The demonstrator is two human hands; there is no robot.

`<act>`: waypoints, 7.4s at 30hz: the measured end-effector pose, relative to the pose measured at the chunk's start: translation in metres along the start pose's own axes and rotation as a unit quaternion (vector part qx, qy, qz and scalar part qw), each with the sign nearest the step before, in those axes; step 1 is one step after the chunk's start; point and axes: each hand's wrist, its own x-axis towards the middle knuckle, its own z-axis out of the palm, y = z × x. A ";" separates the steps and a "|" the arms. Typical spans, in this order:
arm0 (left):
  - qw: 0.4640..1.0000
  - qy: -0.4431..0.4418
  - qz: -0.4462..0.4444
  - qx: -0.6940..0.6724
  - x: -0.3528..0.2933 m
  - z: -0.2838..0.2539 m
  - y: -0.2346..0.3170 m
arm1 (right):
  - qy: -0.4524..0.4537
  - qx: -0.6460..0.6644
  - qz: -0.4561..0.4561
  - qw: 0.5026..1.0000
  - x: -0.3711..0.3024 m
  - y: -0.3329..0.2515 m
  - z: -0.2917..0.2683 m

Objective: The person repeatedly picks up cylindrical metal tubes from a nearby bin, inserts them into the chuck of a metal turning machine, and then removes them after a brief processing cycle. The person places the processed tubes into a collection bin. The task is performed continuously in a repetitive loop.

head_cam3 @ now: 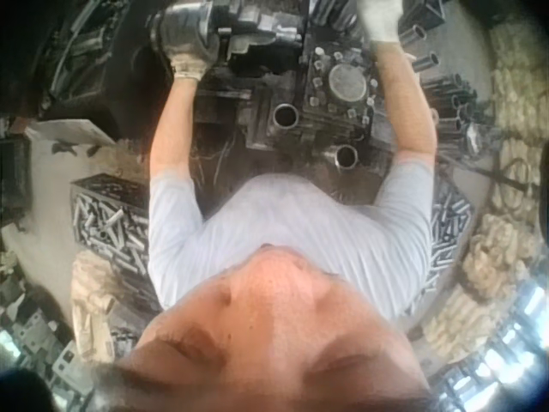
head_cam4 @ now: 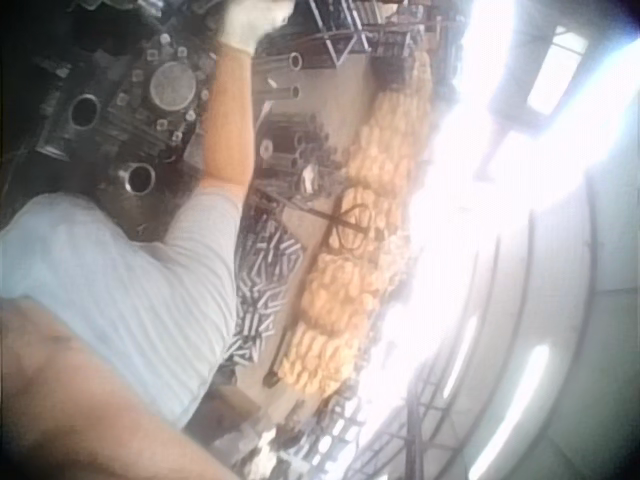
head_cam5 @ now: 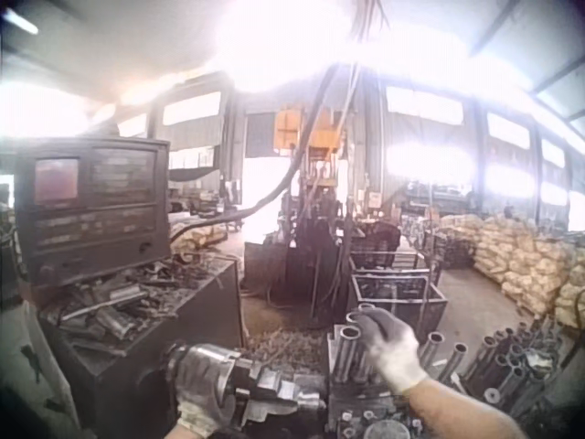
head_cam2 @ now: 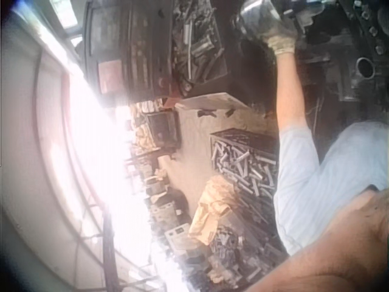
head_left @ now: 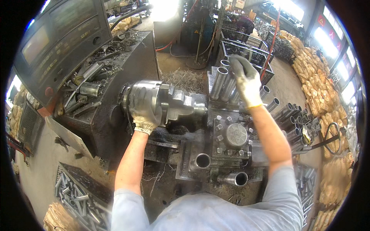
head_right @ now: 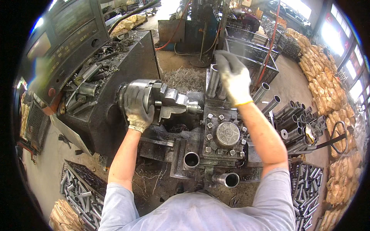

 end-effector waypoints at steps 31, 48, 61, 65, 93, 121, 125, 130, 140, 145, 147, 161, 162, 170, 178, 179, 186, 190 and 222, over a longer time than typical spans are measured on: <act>1.000 0.000 0.002 -0.027 -0.006 0.007 -0.011 | -0.611 -0.427 0.035 0.665 -0.022 0.066 0.036; 0.207 -0.171 -0.464 -0.844 -0.185 -0.133 0.136 | -0.287 0.323 0.648 0.627 -0.337 -0.111 0.033; 0.189 -0.121 -0.704 -0.674 -0.220 -0.105 0.155 | -0.499 0.080 0.484 0.714 -0.425 -0.005 -0.005; 0.176 -0.153 -0.664 -0.710 -0.231 -0.116 0.148 | -0.493 0.051 0.366 0.788 -0.407 -0.036 -0.038; 0.170 -0.091 -0.615 -0.764 -0.225 -0.145 0.113 | -0.344 -0.262 0.131 0.892 -0.390 -0.071 0.005; 0.794 -0.067 -0.438 -0.416 -0.179 -0.066 0.087 | -0.430 -0.438 -0.148 0.776 -0.035 -0.038 -0.009; 0.763 -0.187 -0.546 -0.292 -0.256 -0.106 0.044 | -0.521 -0.520 -0.111 0.668 -0.016 0.051 0.009; 0.548 -0.018 -0.772 -0.320 -0.341 -0.151 0.023 | -0.617 -0.325 0.107 0.709 -0.039 0.096 0.059; 0.349 0.273 -0.790 -0.423 -0.321 -0.189 -0.066 | -0.711 -0.428 0.107 0.548 -0.015 0.092 0.056; 0.443 0.114 -0.765 -0.453 -0.378 -0.202 -0.113 | -0.651 -0.229 0.175 0.702 -0.014 0.103 0.076; 0.485 0.095 -0.757 -0.428 -0.406 -0.195 -0.135 | -0.645 -0.164 0.182 0.724 -0.020 0.127 0.079; 0.967 0.180 -0.090 0.159 -0.133 -0.242 -0.068 | -0.404 -0.321 0.273 0.812 -0.038 0.116 -0.167; 0.967 0.141 -0.112 0.179 -0.094 -0.249 -0.071 | -0.313 -0.285 0.272 0.864 -0.053 0.097 -0.174; 0.878 -0.242 -0.305 0.278 0.122 -0.227 -0.201 | -0.087 -0.143 0.341 0.925 -0.194 -0.027 -0.221; 0.991 0.114 -0.039 0.056 0.021 -0.258 -0.051 | -0.142 -0.188 0.358 0.903 -0.287 -0.103 -0.219; 0.997 0.070 -0.037 -0.018 -0.016 -0.262 -0.015 | -0.161 -0.157 0.370 0.901 -0.297 -0.101 -0.213; 0.707 -0.386 -0.585 -0.094 -0.330 -0.248 0.144 | -0.301 -0.085 0.294 0.903 -0.333 -0.021 -0.156; 0.516 -0.486 -0.704 -0.046 -0.498 -0.303 0.183 | -0.291 -0.138 0.195 0.926 -0.342 -0.019 -0.123; -0.321 0.633 -0.647 0.277 -0.782 -0.404 0.785 | -0.859 0.331 -0.381 0.084 -1.028 -0.707 0.082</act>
